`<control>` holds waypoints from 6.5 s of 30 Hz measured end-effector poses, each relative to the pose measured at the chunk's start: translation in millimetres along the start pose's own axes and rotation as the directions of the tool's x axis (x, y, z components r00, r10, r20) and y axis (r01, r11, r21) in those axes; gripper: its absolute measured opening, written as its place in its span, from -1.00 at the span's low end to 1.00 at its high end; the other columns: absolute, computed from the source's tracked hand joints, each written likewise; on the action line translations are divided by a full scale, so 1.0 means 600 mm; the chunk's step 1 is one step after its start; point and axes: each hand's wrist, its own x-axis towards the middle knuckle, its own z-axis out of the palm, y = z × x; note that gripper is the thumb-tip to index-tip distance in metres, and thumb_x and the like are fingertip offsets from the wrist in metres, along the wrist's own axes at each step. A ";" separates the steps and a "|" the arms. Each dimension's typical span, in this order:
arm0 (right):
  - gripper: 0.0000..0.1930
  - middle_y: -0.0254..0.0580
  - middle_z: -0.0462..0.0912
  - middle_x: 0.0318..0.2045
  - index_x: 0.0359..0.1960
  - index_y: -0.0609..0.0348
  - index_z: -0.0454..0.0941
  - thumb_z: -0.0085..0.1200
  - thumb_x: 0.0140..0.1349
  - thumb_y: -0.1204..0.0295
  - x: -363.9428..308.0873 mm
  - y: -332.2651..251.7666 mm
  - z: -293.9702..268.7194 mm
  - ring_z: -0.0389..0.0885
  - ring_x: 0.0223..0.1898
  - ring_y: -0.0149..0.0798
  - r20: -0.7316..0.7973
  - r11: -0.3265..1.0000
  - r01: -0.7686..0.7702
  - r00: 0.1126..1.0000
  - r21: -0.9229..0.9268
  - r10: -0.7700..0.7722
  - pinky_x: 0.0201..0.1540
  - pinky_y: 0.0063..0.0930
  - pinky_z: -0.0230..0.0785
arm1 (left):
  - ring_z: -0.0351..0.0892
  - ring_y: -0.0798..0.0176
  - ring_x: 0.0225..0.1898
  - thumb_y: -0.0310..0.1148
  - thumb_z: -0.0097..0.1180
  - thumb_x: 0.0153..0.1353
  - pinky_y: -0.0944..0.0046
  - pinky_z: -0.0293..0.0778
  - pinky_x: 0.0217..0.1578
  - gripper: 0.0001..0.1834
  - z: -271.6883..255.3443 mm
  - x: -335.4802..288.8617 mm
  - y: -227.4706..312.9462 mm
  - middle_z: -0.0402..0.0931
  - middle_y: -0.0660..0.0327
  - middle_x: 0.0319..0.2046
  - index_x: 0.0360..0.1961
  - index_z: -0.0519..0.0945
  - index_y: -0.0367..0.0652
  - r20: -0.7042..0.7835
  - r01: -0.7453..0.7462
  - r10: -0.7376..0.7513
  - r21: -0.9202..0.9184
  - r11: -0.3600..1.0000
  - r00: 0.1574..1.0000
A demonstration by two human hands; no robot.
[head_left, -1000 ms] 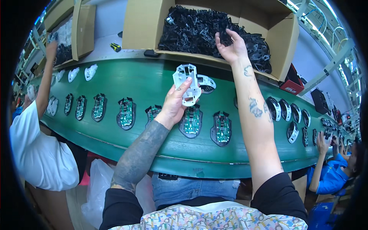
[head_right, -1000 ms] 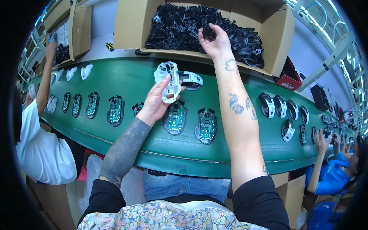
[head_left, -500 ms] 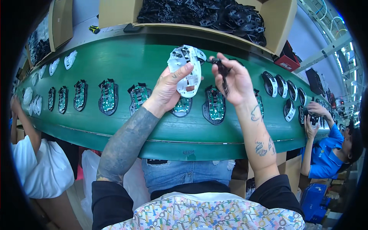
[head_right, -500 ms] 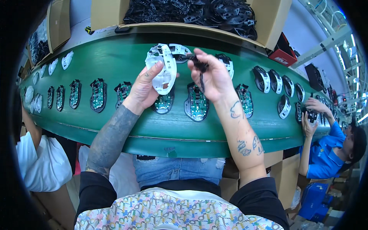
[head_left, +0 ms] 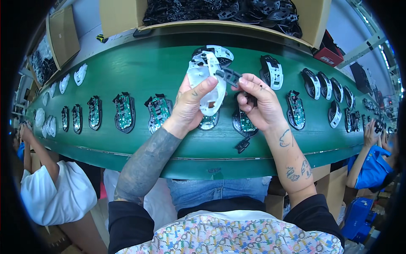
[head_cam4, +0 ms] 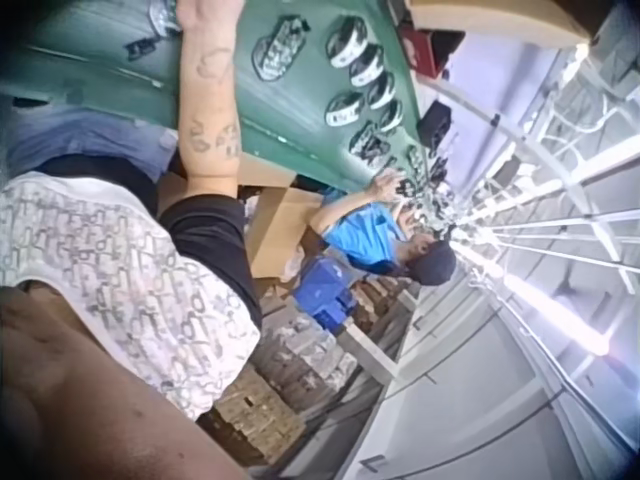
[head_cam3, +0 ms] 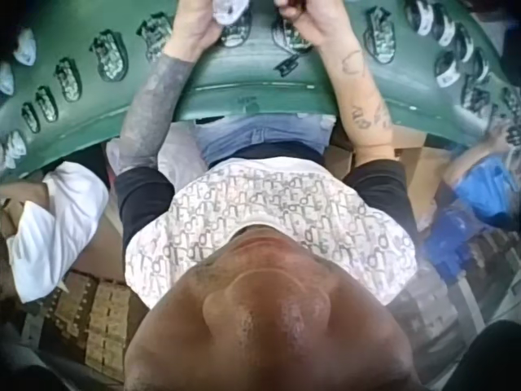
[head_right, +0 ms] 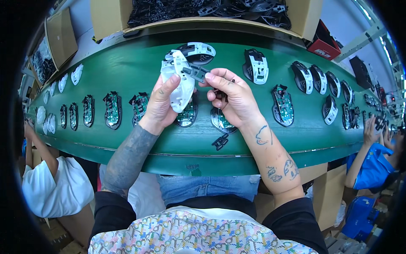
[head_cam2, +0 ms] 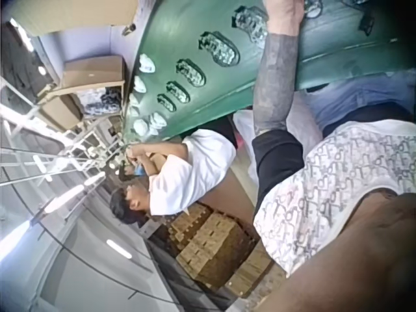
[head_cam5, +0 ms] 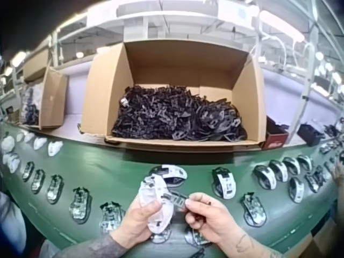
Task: The person assembles small electronic devices on a green workbench. They pick up white plastic casings and black components, fit them together, and place the assembled units on the table. The process is repeated continuously with multiple units.
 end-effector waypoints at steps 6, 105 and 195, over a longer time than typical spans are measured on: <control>-0.75 -0.28 0.61 -0.41 -0.14 0.19 0.50 0.20 0.17 0.44 -0.003 0.012 0.016 0.50 -0.55 -0.56 -0.021 0.978 0.088 0.995 -0.190 -0.093 -0.64 -0.78 0.20 | 0.55 0.29 -0.15 -0.28 0.29 0.09 0.29 0.51 -0.15 -0.45 0.003 -0.004 -0.001 0.50 0.19 -0.15 0.05 0.33 -0.16 0.055 -0.046 0.042 0.069 0.997 0.998; -0.54 -0.54 0.44 -0.58 -0.07 0.27 0.56 0.35 0.04 0.26 0.023 0.032 0.077 0.35 -0.56 -0.64 0.036 0.730 0.063 0.998 -0.681 -0.053 -0.53 -0.75 0.18 | 0.50 0.19 -0.04 -0.52 0.21 -0.02 0.17 0.36 0.09 -0.55 -0.064 -0.015 0.080 0.53 0.11 -0.13 -0.05 0.40 -0.24 0.090 0.034 -0.033 -0.010 0.999 0.995; -0.74 -0.41 0.51 -0.44 -0.07 0.10 0.48 0.14 0.24 0.33 0.046 0.042 0.118 0.40 -0.56 -0.57 0.025 0.984 -0.045 0.998 -0.173 0.050 -0.60 -0.75 0.16 | 0.57 0.19 -0.07 -0.24 0.20 0.18 0.20 0.53 -0.09 -0.52 -0.100 -0.053 0.116 0.54 0.17 -0.11 0.07 0.38 -0.18 -0.019 -0.027 0.028 0.044 0.999 0.999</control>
